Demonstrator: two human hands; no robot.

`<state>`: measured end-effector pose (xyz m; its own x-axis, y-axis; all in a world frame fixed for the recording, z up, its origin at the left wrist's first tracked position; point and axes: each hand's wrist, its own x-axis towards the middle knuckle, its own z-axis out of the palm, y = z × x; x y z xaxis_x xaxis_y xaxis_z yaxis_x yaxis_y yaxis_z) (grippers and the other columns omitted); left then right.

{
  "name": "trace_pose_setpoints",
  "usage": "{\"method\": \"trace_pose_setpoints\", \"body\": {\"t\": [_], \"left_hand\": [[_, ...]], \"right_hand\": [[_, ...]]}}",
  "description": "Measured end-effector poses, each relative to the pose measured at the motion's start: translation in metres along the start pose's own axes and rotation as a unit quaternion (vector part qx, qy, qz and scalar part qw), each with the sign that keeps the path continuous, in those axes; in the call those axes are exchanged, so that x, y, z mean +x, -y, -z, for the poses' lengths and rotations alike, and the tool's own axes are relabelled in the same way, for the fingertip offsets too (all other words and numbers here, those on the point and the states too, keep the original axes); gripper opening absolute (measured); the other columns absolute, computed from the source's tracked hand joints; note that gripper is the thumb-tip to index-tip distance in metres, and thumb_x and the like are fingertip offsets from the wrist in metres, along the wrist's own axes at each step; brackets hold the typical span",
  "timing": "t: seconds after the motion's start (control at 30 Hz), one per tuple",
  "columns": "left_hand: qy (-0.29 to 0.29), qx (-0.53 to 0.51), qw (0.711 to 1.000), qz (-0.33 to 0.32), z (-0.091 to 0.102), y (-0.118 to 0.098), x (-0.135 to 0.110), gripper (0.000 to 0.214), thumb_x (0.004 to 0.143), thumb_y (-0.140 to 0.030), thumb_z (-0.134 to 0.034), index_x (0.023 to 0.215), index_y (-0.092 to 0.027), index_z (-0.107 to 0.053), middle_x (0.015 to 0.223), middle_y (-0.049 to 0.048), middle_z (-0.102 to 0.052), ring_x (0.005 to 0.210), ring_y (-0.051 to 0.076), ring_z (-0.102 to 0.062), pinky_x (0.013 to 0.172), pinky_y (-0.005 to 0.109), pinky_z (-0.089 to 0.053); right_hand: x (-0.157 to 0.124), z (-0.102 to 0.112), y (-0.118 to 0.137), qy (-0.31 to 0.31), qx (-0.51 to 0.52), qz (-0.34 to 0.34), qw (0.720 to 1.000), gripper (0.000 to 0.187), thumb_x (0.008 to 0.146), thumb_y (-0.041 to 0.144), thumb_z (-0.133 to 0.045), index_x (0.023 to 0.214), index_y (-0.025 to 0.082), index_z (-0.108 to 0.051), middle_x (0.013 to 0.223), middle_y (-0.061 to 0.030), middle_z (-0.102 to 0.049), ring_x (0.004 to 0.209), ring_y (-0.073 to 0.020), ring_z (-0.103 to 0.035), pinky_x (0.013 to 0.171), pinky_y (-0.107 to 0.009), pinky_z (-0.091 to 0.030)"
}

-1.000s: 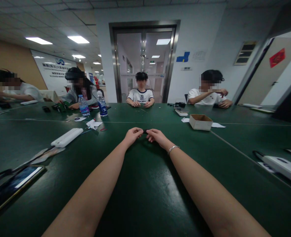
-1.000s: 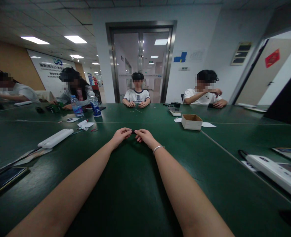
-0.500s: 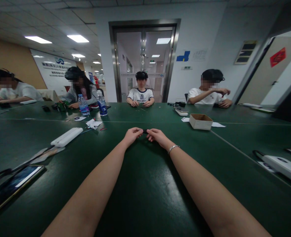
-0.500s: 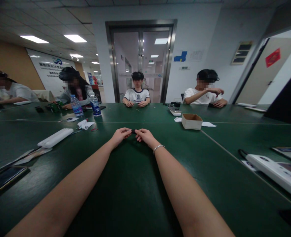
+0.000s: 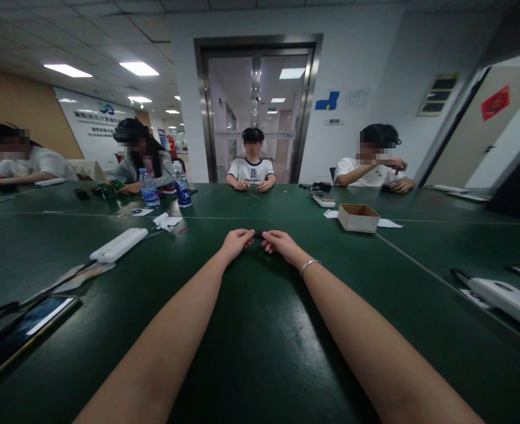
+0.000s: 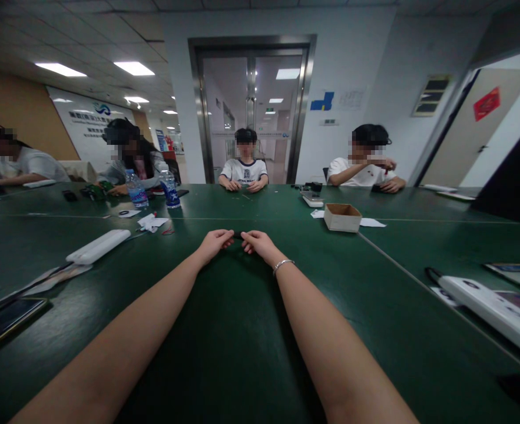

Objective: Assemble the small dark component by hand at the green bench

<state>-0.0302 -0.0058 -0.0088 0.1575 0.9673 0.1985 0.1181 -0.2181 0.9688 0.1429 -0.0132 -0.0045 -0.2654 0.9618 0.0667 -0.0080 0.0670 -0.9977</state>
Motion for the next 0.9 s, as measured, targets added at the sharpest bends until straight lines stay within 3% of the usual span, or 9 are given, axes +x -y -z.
{"method": "trace_pose_setpoints", "body": {"t": [0.9], "left_hand": [[-0.028,0.105,0.994,0.009,0.0025,0.0069,0.0031,0.05,0.07,-0.062,-0.052,0.061,-0.014,-0.063,0.051,0.0016,-0.055,0.046,0.01,-0.046,0.05,0.024,-0.035]], "right_hand": [[0.0044,0.002,-0.0054,0.0,-0.035,0.015,0.999,0.007,0.078,0.015,-0.065,0.079,0.011,-0.059,0.062,-0.0009,-0.062,0.046,-0.0057,-0.054,0.044,-0.014,-0.046]]}}
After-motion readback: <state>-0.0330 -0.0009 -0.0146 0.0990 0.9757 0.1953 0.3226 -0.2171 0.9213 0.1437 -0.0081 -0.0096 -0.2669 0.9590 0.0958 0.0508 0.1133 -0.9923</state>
